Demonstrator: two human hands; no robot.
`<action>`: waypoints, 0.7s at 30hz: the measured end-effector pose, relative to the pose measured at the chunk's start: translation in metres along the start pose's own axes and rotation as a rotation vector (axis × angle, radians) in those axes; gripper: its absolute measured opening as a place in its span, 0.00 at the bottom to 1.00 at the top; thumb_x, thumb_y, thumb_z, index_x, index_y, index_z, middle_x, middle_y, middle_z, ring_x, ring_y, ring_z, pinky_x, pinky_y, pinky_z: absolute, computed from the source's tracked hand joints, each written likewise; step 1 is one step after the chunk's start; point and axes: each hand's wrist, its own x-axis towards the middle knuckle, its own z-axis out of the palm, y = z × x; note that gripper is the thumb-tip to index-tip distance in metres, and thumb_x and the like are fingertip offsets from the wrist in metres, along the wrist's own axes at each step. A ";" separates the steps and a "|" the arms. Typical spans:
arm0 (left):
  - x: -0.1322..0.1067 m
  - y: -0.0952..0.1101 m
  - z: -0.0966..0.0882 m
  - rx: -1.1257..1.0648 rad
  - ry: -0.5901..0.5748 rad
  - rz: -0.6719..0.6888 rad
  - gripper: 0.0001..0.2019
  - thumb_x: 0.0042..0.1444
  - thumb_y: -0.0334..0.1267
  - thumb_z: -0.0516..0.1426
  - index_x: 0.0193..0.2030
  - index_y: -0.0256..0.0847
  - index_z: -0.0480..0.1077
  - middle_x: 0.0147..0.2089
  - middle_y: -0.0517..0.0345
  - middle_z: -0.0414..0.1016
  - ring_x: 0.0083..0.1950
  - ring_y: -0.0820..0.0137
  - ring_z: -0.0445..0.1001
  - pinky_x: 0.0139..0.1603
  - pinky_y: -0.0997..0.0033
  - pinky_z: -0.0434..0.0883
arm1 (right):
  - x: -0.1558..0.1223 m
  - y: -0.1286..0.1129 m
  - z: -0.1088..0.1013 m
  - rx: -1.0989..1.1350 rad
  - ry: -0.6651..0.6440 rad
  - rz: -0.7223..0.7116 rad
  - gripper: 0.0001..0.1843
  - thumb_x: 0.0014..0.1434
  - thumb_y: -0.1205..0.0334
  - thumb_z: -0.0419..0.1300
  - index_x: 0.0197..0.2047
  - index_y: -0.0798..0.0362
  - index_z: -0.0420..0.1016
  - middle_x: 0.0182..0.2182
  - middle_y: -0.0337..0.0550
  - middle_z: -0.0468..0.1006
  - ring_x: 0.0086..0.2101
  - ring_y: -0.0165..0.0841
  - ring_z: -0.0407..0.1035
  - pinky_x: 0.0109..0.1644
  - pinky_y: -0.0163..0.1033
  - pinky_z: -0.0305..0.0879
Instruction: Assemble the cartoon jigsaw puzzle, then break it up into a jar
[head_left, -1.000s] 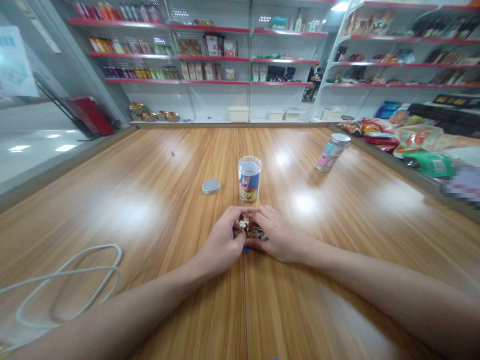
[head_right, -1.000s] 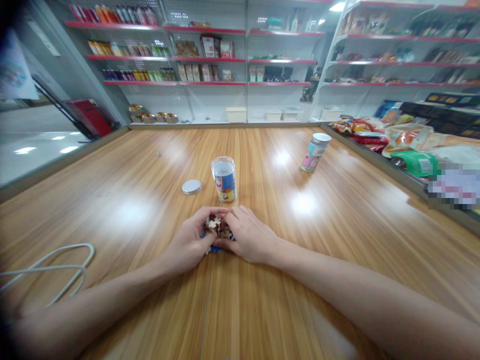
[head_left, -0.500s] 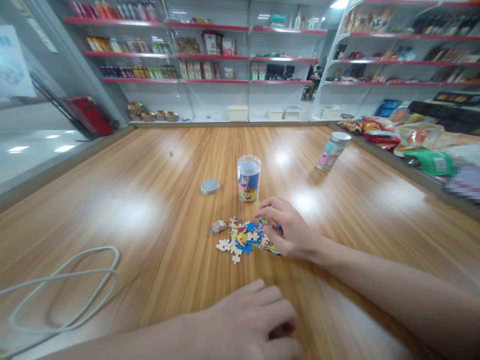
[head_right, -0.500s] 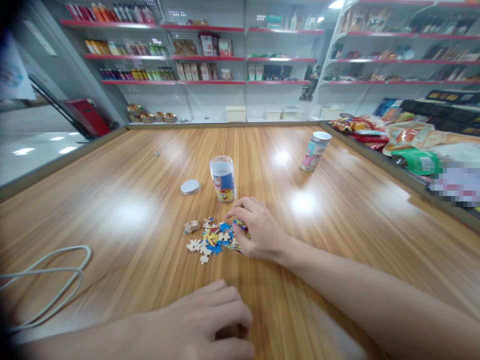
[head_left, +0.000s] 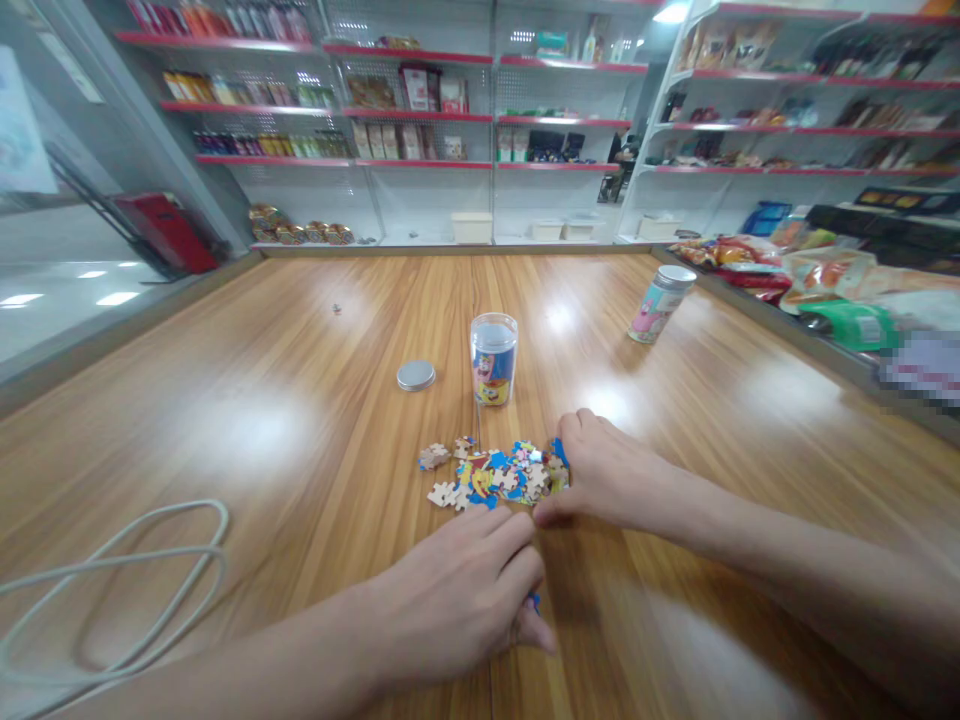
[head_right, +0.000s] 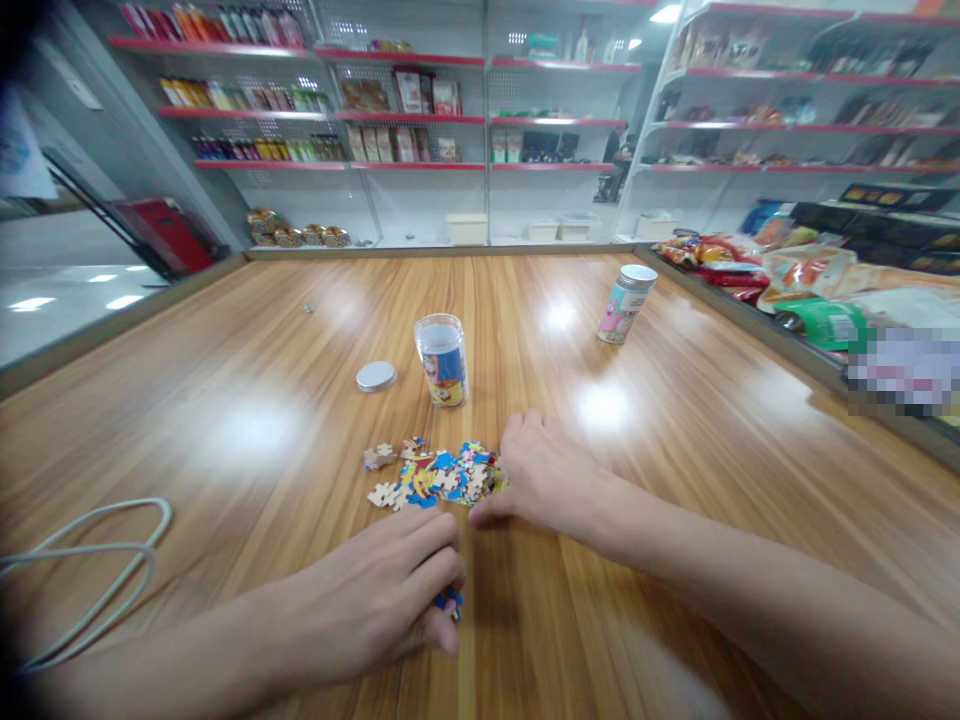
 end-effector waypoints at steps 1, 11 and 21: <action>0.000 0.000 -0.002 -0.014 -0.012 -0.005 0.24 0.67 0.59 0.50 0.36 0.37 0.67 0.39 0.50 0.71 0.36 0.66 0.67 0.35 0.67 0.68 | 0.004 0.001 -0.002 0.006 -0.020 0.010 0.44 0.36 0.30 0.73 0.42 0.58 0.71 0.37 0.54 0.73 0.36 0.47 0.71 0.37 0.47 0.69; 0.002 -0.004 0.001 -0.049 -0.011 0.099 0.22 0.64 0.57 0.54 0.33 0.38 0.65 0.33 0.54 0.71 0.33 0.68 0.66 0.33 0.69 0.65 | 0.019 0.000 -0.007 0.035 -0.100 -0.031 0.48 0.31 0.34 0.75 0.47 0.59 0.68 0.39 0.52 0.75 0.36 0.43 0.71 0.33 0.40 0.63; -0.002 -0.061 -0.020 0.156 0.279 -0.273 0.31 0.56 0.61 0.62 0.56 0.39 0.68 0.59 0.41 0.70 0.61 0.48 0.66 0.58 0.46 0.66 | 0.029 -0.004 -0.019 0.069 -0.298 -0.050 0.29 0.38 0.43 0.75 0.37 0.55 0.78 0.31 0.46 0.78 0.29 0.39 0.72 0.29 0.38 0.60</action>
